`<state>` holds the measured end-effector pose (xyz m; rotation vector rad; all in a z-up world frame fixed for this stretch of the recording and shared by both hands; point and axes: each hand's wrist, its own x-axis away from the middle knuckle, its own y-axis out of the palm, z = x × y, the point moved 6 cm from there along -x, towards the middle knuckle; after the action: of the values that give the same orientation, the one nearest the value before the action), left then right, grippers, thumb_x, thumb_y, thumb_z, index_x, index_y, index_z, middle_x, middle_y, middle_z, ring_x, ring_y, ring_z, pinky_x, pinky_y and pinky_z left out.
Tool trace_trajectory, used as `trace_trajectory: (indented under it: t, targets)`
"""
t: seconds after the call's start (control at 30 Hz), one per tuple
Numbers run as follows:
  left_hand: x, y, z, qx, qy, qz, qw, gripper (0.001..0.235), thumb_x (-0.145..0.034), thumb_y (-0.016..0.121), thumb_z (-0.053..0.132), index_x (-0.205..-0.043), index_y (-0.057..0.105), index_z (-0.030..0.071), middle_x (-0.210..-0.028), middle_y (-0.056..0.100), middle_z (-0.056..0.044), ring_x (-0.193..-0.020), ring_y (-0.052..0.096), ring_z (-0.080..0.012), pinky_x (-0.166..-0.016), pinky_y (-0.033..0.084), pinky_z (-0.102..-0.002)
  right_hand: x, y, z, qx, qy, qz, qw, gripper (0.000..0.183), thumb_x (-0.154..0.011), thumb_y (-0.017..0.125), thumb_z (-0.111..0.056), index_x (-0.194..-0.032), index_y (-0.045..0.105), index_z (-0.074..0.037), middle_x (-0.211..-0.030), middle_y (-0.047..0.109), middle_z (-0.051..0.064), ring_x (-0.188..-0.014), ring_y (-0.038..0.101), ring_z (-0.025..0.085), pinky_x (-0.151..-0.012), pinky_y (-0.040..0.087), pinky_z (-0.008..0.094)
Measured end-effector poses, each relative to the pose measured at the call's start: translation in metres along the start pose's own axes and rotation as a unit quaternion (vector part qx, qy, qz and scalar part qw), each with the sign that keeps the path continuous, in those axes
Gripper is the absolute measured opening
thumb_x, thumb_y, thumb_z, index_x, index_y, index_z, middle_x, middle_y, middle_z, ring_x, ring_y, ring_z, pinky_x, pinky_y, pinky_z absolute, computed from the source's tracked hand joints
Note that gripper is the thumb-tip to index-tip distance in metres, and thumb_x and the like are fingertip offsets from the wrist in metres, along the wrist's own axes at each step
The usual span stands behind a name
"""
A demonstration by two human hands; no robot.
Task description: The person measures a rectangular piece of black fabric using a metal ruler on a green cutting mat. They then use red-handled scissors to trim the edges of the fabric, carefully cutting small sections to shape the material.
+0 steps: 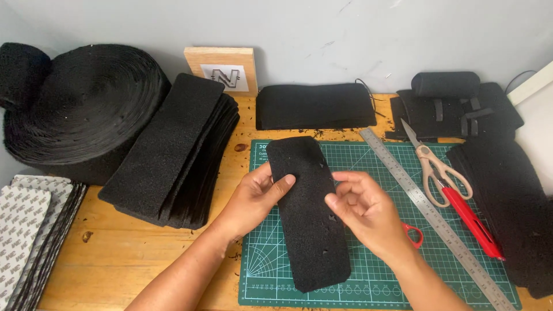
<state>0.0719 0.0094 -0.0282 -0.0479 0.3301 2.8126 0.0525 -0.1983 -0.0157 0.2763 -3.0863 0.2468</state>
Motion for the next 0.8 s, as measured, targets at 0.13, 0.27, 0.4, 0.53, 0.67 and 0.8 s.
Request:
trace_trajectory:
  t: [0.13, 0.27, 0.4, 0.53, 0.67, 0.8]
  targets:
    - [-0.003, -0.003, -0.008, -0.018, -0.025, 0.016, 0.999, 0.024, -0.103, 0.060, 0.026, -0.120, 0.064, 0.010, -0.099, 0.068, 0.004, -0.082, 0.057, -0.0044, -0.067, 0.046, -0.023, 0.006, 0.016, -0.004, 0.029, -0.061, -0.057, 0.996, 0.085, -0.079, 0.084, -0.011, -0.151, 0.038, -0.012, -0.096, 0.063, 0.006, -0.071, 0.059, 0.011, -0.060, 0.049, 0.025]
    - [0.000, -0.007, -0.003, 0.000, -0.049, 0.049, 0.998, 0.027, -0.101, 0.061, 0.025, -0.124, 0.064, 0.012, -0.097, 0.071, 0.002, -0.079, 0.062, -0.0060, -0.063, 0.049, -0.024, 0.009, 0.017, -0.008, 0.075, -0.063, -0.078, 0.992, 0.094, -0.083, 0.081, -0.014, -0.160, 0.027, -0.015, -0.089, 0.055, 0.003, -0.074, 0.059, 0.010, -0.061, 0.051, 0.025]
    - [0.000, -0.005, -0.002, 0.014, -0.025, 0.043, 0.999, 0.025, -0.102, 0.060, 0.025, -0.122, 0.064, 0.010, -0.100, 0.071, 0.000, -0.084, 0.064, -0.0082, -0.067, 0.053, -0.025, 0.009, 0.013, -0.009, 0.141, -0.087, -0.048, 0.985, 0.070, -0.090, 0.074, -0.015, -0.152, 0.043, -0.012, -0.087, 0.054, 0.001, -0.068, 0.055, 0.010, -0.066, 0.049, 0.024]
    - [0.003, -0.001, 0.006, 0.004, 0.003, 0.060, 0.998, 0.024, -0.104, 0.058, 0.022, -0.122, 0.063, 0.008, -0.105, 0.071, -0.001, -0.090, 0.063, -0.0079, -0.076, 0.053, -0.025, 0.012, 0.012, -0.014, 0.168, -0.094, -0.034, 0.981, 0.058, -0.092, 0.071, -0.017, -0.147, 0.052, -0.012, -0.088, 0.057, -0.001, -0.067, 0.055, 0.009, -0.070, 0.049, 0.024]
    - [0.022, 0.007, 0.032, -0.061, -0.064, 0.099, 0.991, 0.026, -0.097, 0.065, 0.028, -0.114, 0.064, 0.008, -0.104, 0.070, 0.001, -0.094, 0.061, -0.0063, -0.081, 0.053, -0.025, 0.017, 0.020, -0.026, 0.092, -0.086, -0.047, 0.991, 0.059, -0.092, 0.071, -0.013, -0.148, 0.051, -0.010, -0.088, 0.057, 0.000, -0.069, 0.054, 0.008, -0.068, 0.049, 0.023]
    - [0.042, -0.003, 0.030, -0.092, -0.058, 0.128, 0.986, 0.027, -0.098, 0.062, 0.028, -0.114, 0.068, 0.008, -0.108, 0.072, 0.001, -0.099, 0.063, -0.0069, -0.085, 0.054, -0.025, 0.019, 0.035, -0.033, 0.136, -0.104, -0.066, 0.983, 0.053, -0.094, 0.070, -0.016, -0.145, 0.056, -0.011, -0.087, 0.058, -0.002, -0.067, 0.055, 0.007, -0.065, 0.049, 0.024]
